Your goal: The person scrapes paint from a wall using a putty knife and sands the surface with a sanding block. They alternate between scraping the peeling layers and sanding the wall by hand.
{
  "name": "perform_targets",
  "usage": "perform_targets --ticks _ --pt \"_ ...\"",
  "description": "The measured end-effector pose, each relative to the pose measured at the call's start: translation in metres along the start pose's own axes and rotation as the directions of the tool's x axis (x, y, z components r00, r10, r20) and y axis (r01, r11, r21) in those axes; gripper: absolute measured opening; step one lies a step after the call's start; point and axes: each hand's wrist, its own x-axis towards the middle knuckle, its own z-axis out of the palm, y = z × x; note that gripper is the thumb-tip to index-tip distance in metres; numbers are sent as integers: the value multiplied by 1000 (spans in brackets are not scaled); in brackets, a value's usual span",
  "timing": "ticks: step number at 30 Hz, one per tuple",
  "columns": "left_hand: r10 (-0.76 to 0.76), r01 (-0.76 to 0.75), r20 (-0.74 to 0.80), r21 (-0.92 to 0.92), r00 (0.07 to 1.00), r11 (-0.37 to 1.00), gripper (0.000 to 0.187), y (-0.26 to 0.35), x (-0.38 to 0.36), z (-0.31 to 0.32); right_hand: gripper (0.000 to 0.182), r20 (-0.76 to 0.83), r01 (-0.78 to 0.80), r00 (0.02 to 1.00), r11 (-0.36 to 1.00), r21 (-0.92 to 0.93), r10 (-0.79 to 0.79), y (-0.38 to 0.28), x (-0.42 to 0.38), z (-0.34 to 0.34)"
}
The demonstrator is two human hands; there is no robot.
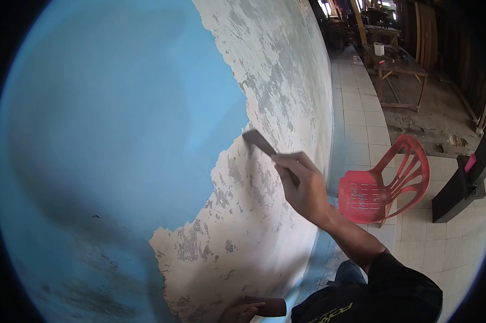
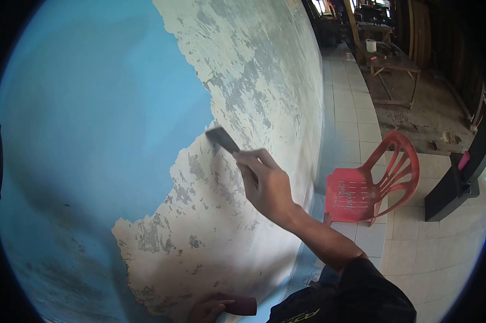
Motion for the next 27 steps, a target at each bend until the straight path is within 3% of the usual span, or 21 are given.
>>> perform_targets --ticks 4,7,10,13,19,25,27 --pt "-150 149 21 26 988 988 32 -2 -2 2 19 -32 -17 999 1000 5 17 8 23 2" --pt "-71 72 27 -63 997 995 34 -4 -4 1 19 22 -52 998 999 -13 52 2 9 -4" --pt "-25 26 28 -64 999 998 35 -4 0 0 19 -6 -4 1000 1000 17 4 7 5 0" --pt "-15 16 26 -54 1000 998 35 -2 4 1 19 26 -54 998 998 30 53 6 6 -4" --pt "123 -123 -8 -35 992 992 36 -3 4 1 20 2 -23 1000 999 -42 23 7 6 0" --pt "-45 49 35 -128 998 991 35 4 2 0 19 47 -8 999 1000 13 8 1 -5 -4" --pt "-38 41 32 -95 999 995 35 9 3 0 18 -7 12 1000 1000 -23 -12 8 4 -1"
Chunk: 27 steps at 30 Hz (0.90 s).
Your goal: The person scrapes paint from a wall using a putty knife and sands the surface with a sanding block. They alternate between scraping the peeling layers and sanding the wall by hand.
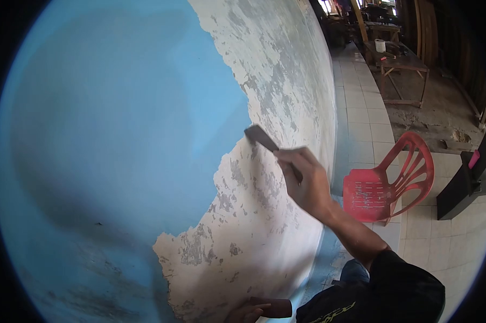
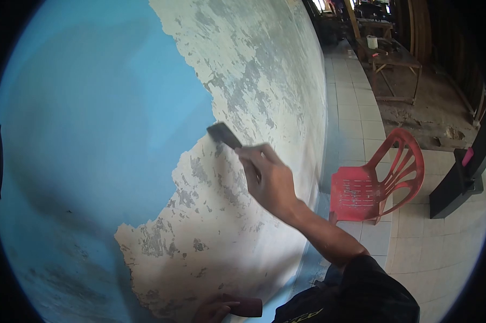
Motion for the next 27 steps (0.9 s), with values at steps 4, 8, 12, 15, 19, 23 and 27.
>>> perform_targets --ticks 4,8,12,15,19,23,27 --pt "19 -19 8 41 1000 999 35 -4 -1 -2 16 -4 -7 1000 1000 6 7 -3 -3 4" --pt "98 -97 -26 60 995 994 36 -18 -2 1 17 16 -12 1000 999 39 12 -7 -7 0" --pt "87 -87 -10 19 996 996 37 -33 -2 3 19 -6 -16 1000 999 30 16 2 2 6" --pt "97 -98 10 87 995 991 37 -16 -5 -1 21 16 11 1000 1000 21 -12 -4 -10 -1" --pt "26 -26 -5 -17 1000 1000 37 -11 -2 2 21 -72 28 997 996 -83 -34 12 17 15" --pt "85 -85 -18 38 996 996 37 -7 -3 -1 20 -20 -15 1000 999 -50 14 1 11 5" --pt "29 -29 6 -38 1000 999 38 -16 -4 1 20 -32 -17 999 999 -40 16 0 2 12"
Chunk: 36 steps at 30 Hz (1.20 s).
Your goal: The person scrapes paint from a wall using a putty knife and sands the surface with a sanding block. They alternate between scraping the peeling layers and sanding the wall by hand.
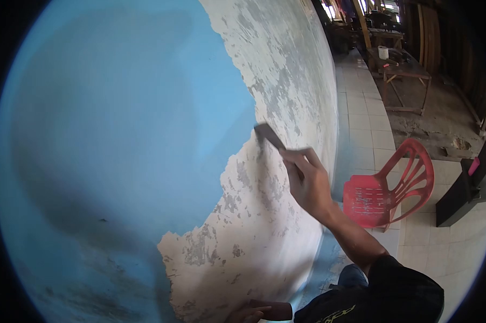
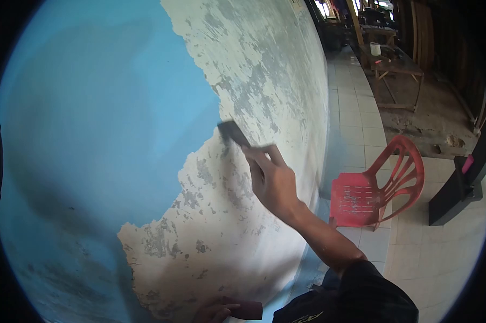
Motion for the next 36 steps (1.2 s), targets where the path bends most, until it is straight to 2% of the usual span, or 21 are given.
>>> perform_targets --ticks 2,6,10,15,17,23,26,28,31,33,34,36 --pt "-22 23 17 -39 1000 999 39 7 3 -3 20 -34 6 999 1000 -13 -7 13 21 4" --pt "7 -7 23 -14 1000 1000 39 10 7 -4 23 85 -36 996 999 -28 38 -1 5 -15" --pt "33 -33 19 -6 999 999 39 11 4 -3 23 28 4 1000 1000 -21 -3 9 5 -8" --pt "34 -34 27 4 999 999 40 16 7 -4 22 113 23 993 1000 14 -24 -5 -3 -21" --pt "42 -42 19 5 999 999 40 16 6 -4 23 96 23 995 999 -33 -20 0 2 -18" --pt "81 -81 -6 -2 997 997 40 20 3 -1 24 138 -9 990 1000 -1 9 -14 -6 -19" --pt "95 -95 -16 -5 995 995 40 17 3 0 25 118 -20 993 997 -69 28 -9 6 -15" --pt "110 -110 2 1 994 994 40 16 4 -2 26 111 7 994 1000 -7 -7 0 4 -13" --pt "18 -15 28 -97 999 995 39 13 4 0 27 114 35 993 999 -8 -34 -3 -2 -19" --pt "89 -89 2 19 996 996 39 16 5 -3 28 116 62 992 998 -24 -59 -5 -6 -19" --pt "120 -119 -6 70 993 990 38 17 4 -2 26 116 25 993 999 -24 -22 -3 2 -17" --pt "124 -123 -18 51 992 991 37 18 3 0 25 125 -12 992 999 -33 16 -3 6 -17"
